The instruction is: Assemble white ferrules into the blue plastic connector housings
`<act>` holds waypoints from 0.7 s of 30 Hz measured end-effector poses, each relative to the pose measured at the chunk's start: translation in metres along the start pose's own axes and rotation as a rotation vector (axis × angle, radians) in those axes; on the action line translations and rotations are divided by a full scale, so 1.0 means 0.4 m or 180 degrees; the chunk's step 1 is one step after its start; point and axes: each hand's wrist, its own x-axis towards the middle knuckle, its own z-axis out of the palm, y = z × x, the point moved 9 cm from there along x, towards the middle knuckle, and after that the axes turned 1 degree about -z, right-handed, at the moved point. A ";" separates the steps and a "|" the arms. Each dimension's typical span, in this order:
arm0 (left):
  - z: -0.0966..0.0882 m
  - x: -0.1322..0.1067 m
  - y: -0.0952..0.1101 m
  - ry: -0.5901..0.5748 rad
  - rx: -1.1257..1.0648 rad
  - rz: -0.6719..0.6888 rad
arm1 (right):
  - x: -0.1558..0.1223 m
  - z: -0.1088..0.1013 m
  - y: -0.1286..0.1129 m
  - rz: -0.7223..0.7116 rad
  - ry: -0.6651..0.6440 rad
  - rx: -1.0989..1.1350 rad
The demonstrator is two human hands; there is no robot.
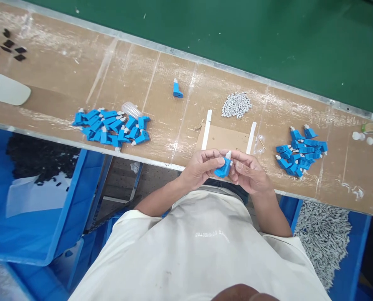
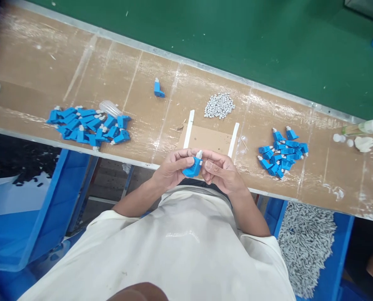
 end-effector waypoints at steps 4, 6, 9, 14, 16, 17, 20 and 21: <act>0.002 -0.006 0.004 0.0147 -0.0157 -0.0056 | 0.007 -0.006 0.011 0.0041 -0.0020 0.0109; 0.010 -0.006 0.010 0.0125 -0.0104 0.0005 | 0.007 -0.009 0.016 0.0045 0.0023 0.0107; 0.022 -0.013 0.015 0.0132 0.0003 0.0104 | 0.008 -0.015 0.026 0.0074 0.0160 0.0106; -0.018 0.008 0.073 0.0214 0.0625 0.0363 | -0.001 -0.028 0.015 -0.0027 0.0228 0.0001; -0.105 0.041 0.155 0.0730 0.1362 0.0679 | -0.015 -0.045 -0.004 -0.0117 0.0173 -0.0112; -0.164 0.056 0.209 0.1137 0.1840 0.0825 | -0.025 -0.058 -0.015 -0.0185 0.0169 -0.0204; -0.336 0.074 0.374 0.2545 0.3376 0.0981 | -0.064 -0.102 -0.046 -0.0485 0.0379 -0.0585; -0.374 0.080 0.417 0.2815 0.3751 0.1030 | -0.079 -0.110 -0.050 -0.0546 0.0447 -0.0744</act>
